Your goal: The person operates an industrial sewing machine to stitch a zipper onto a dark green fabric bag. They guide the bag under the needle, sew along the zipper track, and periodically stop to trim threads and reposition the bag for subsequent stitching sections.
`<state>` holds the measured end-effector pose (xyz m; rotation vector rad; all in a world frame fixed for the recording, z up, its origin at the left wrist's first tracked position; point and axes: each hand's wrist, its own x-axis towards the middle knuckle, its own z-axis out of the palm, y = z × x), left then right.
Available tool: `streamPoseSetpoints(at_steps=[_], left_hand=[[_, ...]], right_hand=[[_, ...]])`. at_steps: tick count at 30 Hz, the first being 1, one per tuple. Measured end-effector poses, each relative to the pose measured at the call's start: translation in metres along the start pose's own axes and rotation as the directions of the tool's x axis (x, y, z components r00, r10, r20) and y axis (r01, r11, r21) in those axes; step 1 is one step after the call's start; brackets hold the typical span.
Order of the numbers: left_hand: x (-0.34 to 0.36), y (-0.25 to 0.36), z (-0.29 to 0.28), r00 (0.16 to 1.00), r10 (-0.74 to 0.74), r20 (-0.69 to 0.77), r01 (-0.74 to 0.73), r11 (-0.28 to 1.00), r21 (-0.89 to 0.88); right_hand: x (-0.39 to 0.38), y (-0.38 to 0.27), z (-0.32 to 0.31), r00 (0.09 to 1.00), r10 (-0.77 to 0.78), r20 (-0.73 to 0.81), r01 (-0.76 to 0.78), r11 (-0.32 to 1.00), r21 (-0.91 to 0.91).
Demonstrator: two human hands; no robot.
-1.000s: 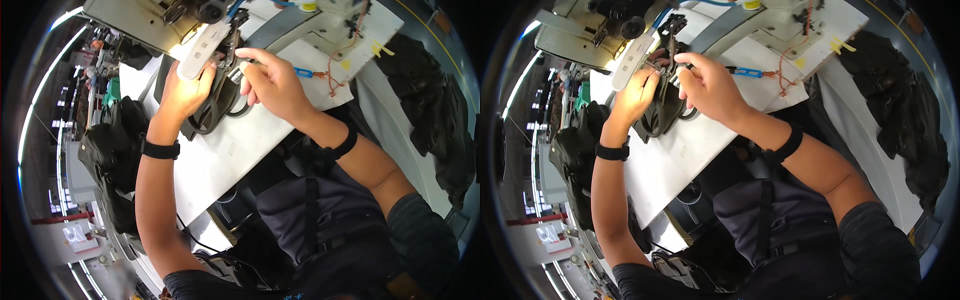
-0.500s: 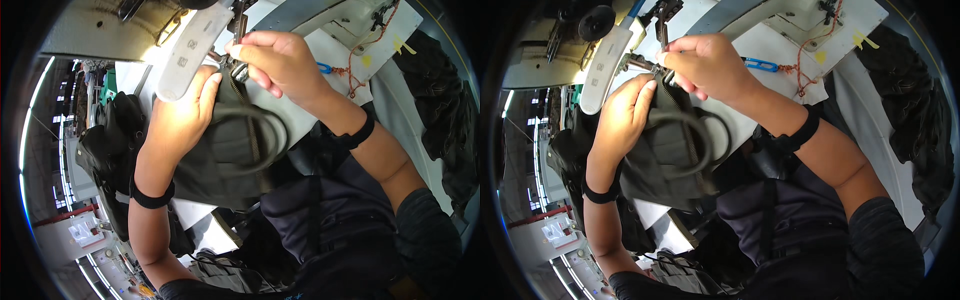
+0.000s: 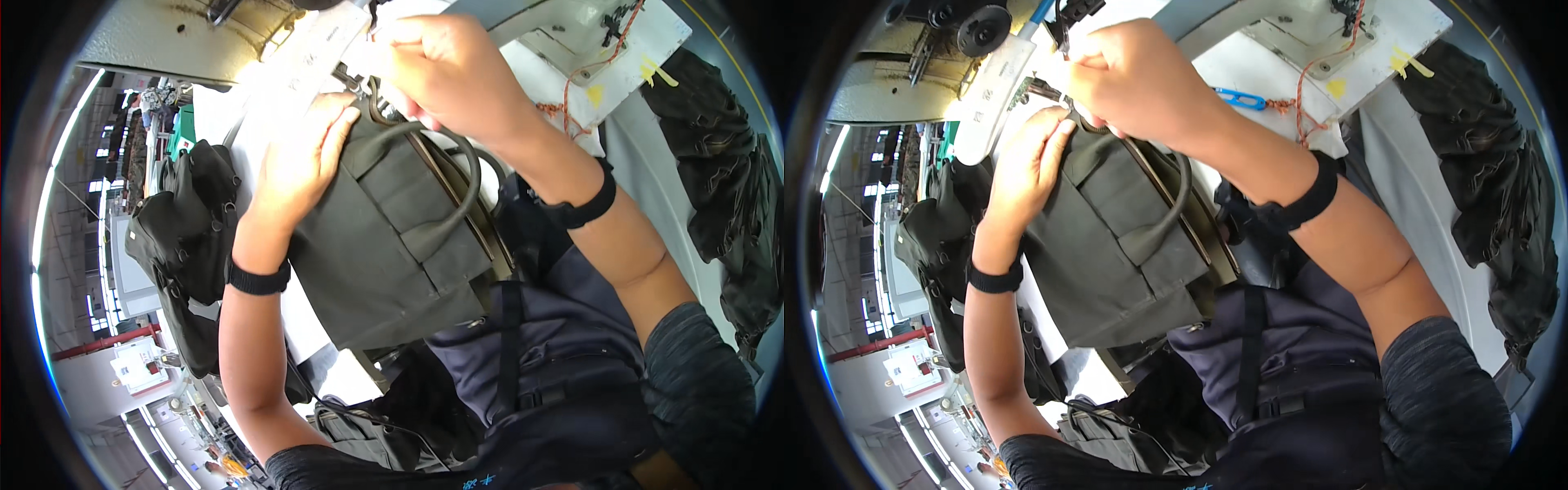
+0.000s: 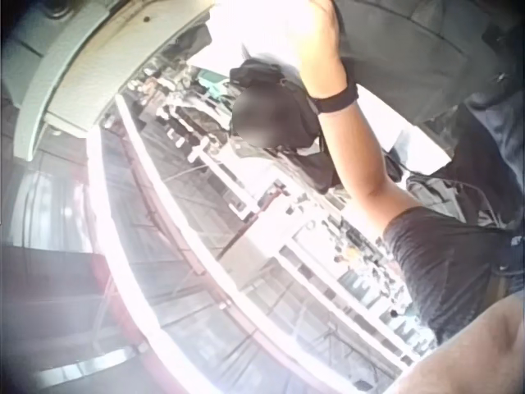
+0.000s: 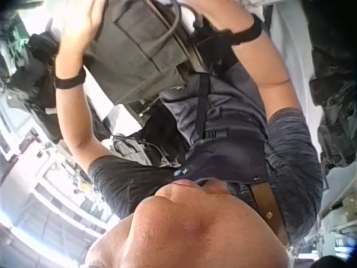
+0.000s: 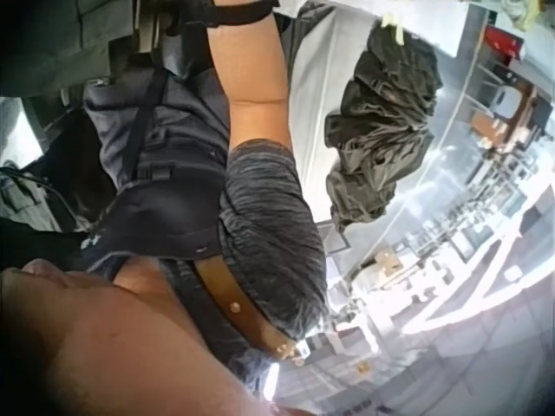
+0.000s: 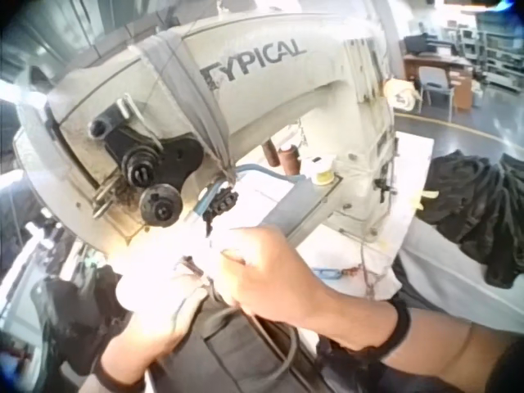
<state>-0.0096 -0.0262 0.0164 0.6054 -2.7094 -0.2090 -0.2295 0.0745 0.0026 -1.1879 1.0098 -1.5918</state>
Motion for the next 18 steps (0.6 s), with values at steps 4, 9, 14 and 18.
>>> streamPoseSetpoints(at_steps=[4,9,14,18], left_hand=[[-0.003,-0.002,-0.013,0.991,0.039,0.131,-0.035,0.999,-0.035],[0.001,0.029,-0.014,0.917,-0.333,0.221,0.387,0.876,-0.288],[0.002,0.027,-0.009,0.918,-0.330,0.220,0.384,0.881,-0.277],[-0.002,0.032,-0.012,0.872,-0.440,0.212,0.488,0.816,-0.311]], right_hand=[[0.000,0.000,0.002,0.999,-0.037,0.017,0.038,0.998,-0.047],[-0.004,0.002,-0.002,0.997,-0.073,0.011,0.074,0.996,-0.045],[-0.007,0.027,-0.010,0.962,-0.274,0.012,0.235,0.799,-0.553],[-0.032,0.025,-0.030,0.940,-0.330,-0.083,0.235,0.807,-0.541]])
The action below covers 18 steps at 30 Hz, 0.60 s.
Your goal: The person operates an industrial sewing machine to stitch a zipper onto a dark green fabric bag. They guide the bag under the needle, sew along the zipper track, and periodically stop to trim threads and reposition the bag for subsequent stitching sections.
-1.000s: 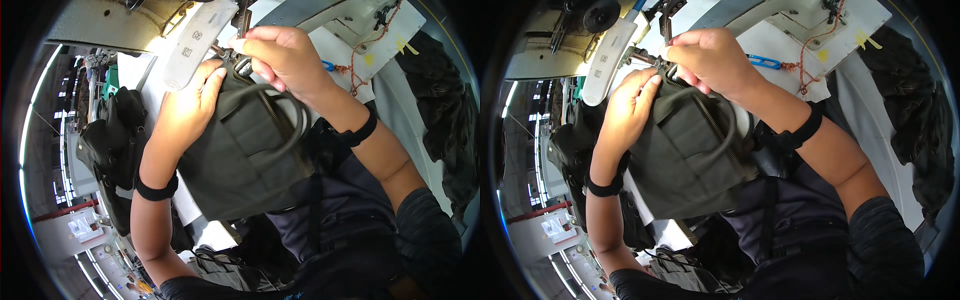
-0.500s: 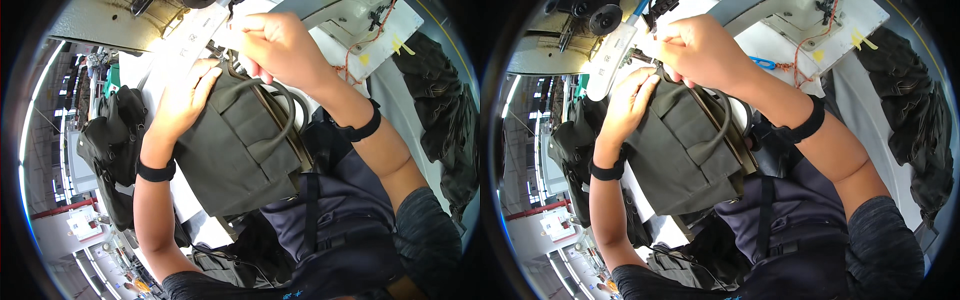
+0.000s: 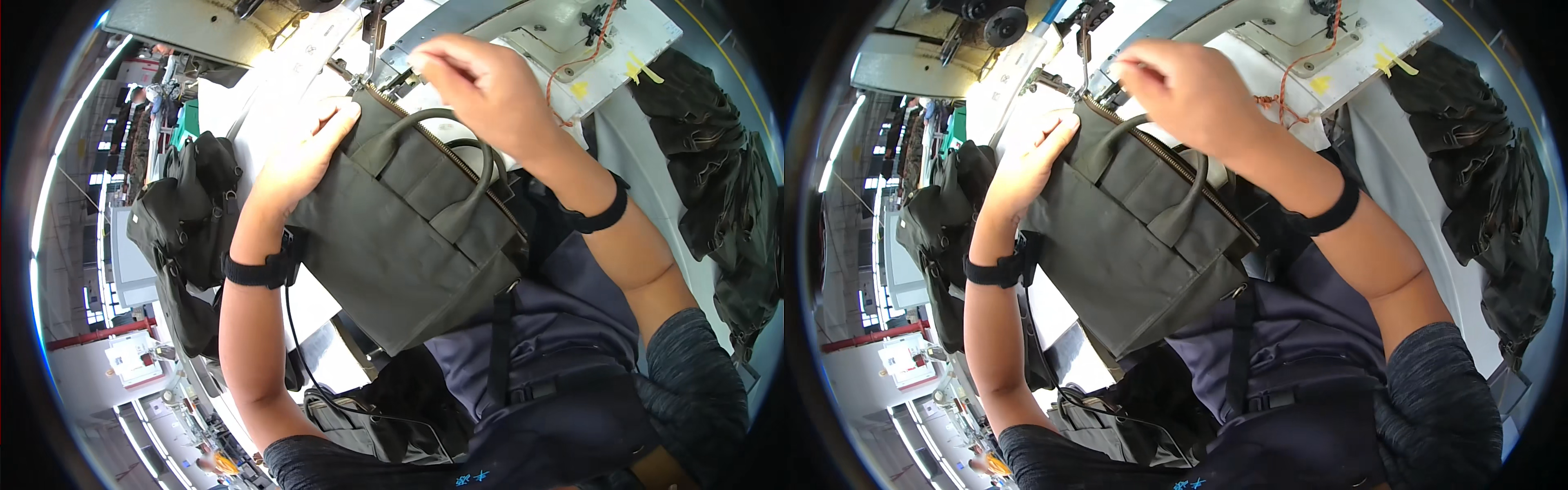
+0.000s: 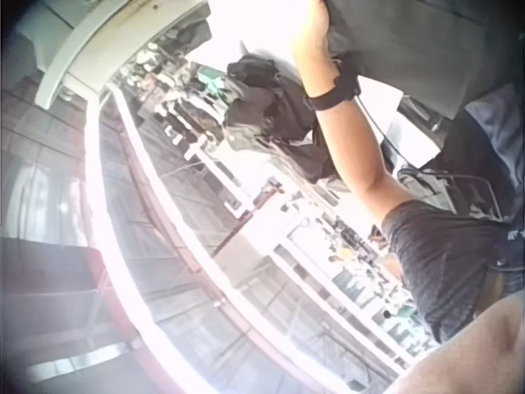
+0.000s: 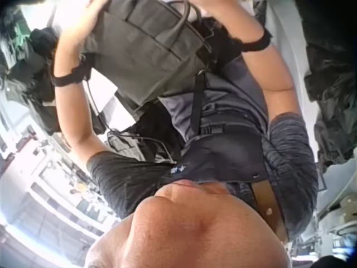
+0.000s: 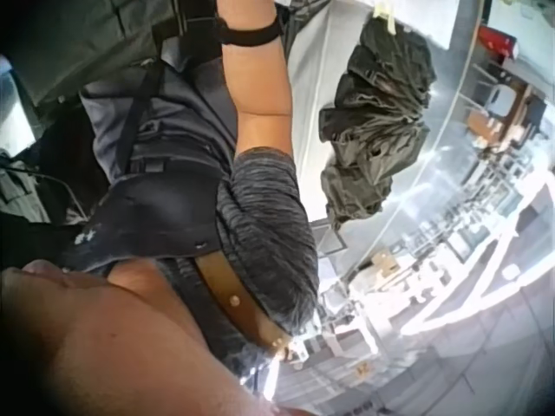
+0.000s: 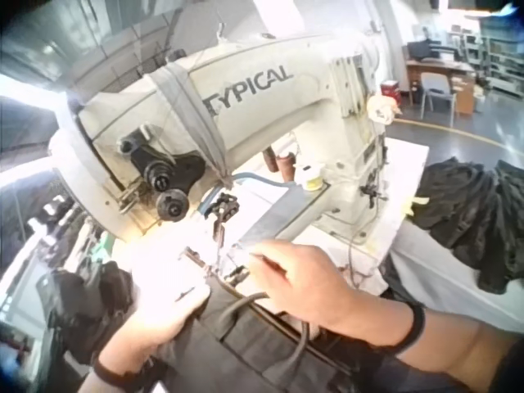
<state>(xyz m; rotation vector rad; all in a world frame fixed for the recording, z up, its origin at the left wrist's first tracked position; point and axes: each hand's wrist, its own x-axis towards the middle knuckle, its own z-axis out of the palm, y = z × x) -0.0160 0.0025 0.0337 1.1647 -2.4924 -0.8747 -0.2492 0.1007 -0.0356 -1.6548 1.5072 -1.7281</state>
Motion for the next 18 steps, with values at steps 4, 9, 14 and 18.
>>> streamPoseSetpoints(at_steps=[4,9,14,18], left_hand=[[0.003,-0.005,0.001,0.997,-0.058,-0.046,0.048,0.980,-0.192],[0.013,-0.009,-0.021,0.981,-0.134,0.138,0.167,0.948,-0.270],[0.022,0.006,-0.030,0.966,-0.143,0.216,0.156,0.987,-0.042],[0.014,-0.005,-0.021,0.983,-0.081,0.166,0.080,0.997,0.014]], right_hand=[[-0.026,0.045,-0.036,0.816,0.353,0.457,-0.487,0.847,0.215],[-0.064,0.012,-0.003,0.744,0.361,0.562,-0.654,0.566,0.502],[-0.052,-0.024,0.024,0.888,0.328,0.322,-0.459,0.590,0.665],[-0.033,-0.011,0.049,0.951,0.237,0.199,-0.309,0.759,0.573]])
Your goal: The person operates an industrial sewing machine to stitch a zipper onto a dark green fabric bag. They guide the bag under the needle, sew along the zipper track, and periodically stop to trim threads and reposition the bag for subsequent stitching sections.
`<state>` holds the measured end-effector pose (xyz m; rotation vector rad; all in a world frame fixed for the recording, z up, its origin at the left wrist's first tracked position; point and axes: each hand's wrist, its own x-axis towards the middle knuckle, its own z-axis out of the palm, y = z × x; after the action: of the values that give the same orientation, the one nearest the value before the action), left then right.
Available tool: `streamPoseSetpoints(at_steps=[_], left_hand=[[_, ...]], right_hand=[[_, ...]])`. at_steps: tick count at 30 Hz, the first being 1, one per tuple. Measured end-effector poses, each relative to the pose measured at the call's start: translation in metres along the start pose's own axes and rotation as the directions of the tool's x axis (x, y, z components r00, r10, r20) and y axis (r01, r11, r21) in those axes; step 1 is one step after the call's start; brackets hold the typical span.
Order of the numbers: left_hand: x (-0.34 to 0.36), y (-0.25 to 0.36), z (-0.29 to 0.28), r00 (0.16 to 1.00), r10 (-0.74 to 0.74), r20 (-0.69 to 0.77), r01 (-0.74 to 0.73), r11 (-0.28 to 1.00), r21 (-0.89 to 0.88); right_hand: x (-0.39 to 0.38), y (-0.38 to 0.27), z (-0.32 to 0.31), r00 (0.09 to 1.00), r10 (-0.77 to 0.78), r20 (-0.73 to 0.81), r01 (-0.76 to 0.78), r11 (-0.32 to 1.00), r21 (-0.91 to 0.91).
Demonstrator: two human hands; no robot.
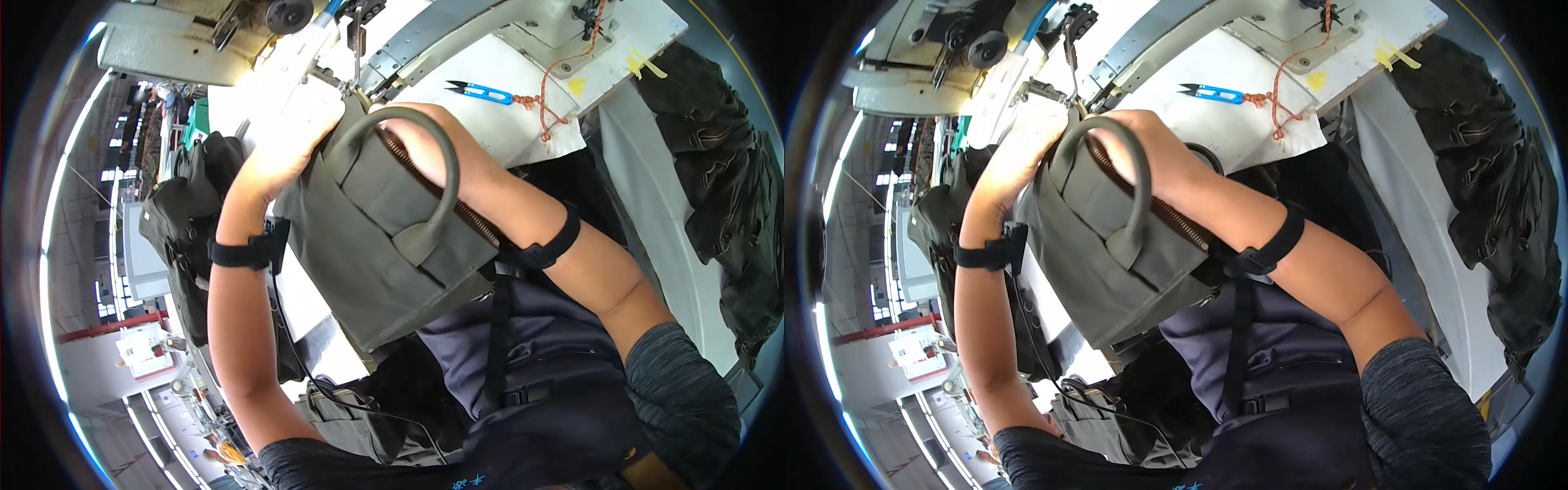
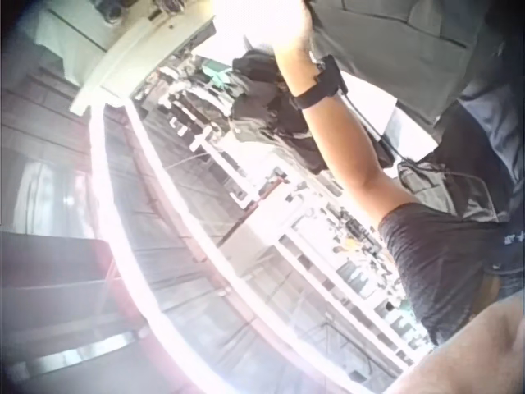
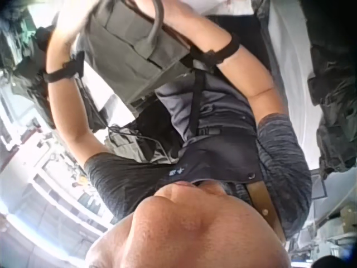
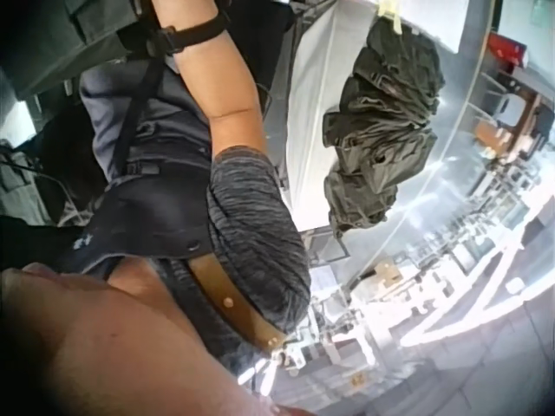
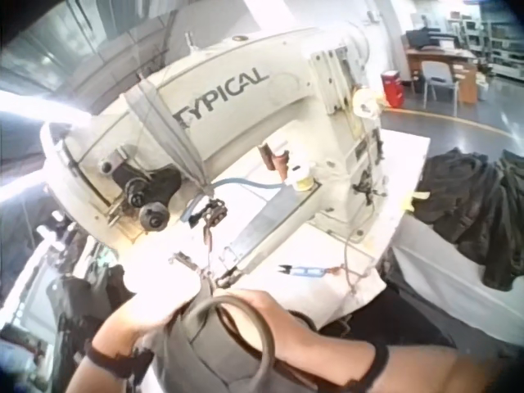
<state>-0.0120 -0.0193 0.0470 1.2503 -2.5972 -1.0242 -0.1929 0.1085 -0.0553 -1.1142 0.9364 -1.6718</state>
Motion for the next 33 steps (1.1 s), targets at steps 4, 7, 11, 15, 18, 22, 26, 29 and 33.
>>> streamPoseSetpoints(at_steps=[4,7,11,15,18,22,26,29,33], left_hand=[[0.006,-0.012,-0.006,0.997,0.034,0.067,-0.028,0.996,-0.080],[0.008,-0.004,-0.001,0.997,0.018,0.072,-0.007,0.989,-0.146],[0.007,-0.014,0.003,0.993,0.117,0.010,-0.116,0.993,-0.011],[-0.001,0.004,0.000,1.000,0.020,-0.002,-0.020,0.998,-0.062],[0.004,0.017,-0.005,0.988,-0.150,0.023,0.151,0.963,-0.221],[0.002,0.008,-0.001,0.999,-0.026,-0.035,0.022,0.994,-0.104],[-0.003,-0.011,0.009,0.999,-0.030,-0.042,0.022,0.984,-0.176],[0.004,0.006,0.007,0.999,-0.034,-0.007,0.034,0.999,-0.030],[0.002,0.010,0.007,0.997,-0.036,-0.070,0.033,0.999,-0.035]], right_hand=[[0.008,-0.001,0.002,0.978,0.207,0.005,-0.206,0.970,0.128],[0.011,0.007,-0.002,0.998,0.063,0.017,-0.064,0.995,0.078],[0.021,0.008,-0.006,0.984,0.177,0.034,-0.177,0.984,0.000],[0.019,0.005,0.001,0.986,0.162,-0.024,-0.158,0.978,0.134],[0.024,0.007,-0.001,0.913,0.405,0.043,-0.384,0.820,0.423],[0.023,0.032,0.003,0.998,0.069,0.013,-0.070,0.989,0.131],[0.023,0.033,0.006,0.996,-0.086,-0.013,0.085,0.994,-0.073],[0.025,0.036,-0.002,1.000,-0.022,-0.020,0.022,1.000,0.001],[0.022,0.026,-0.008,0.974,0.215,0.072,-0.226,0.947,0.229]])
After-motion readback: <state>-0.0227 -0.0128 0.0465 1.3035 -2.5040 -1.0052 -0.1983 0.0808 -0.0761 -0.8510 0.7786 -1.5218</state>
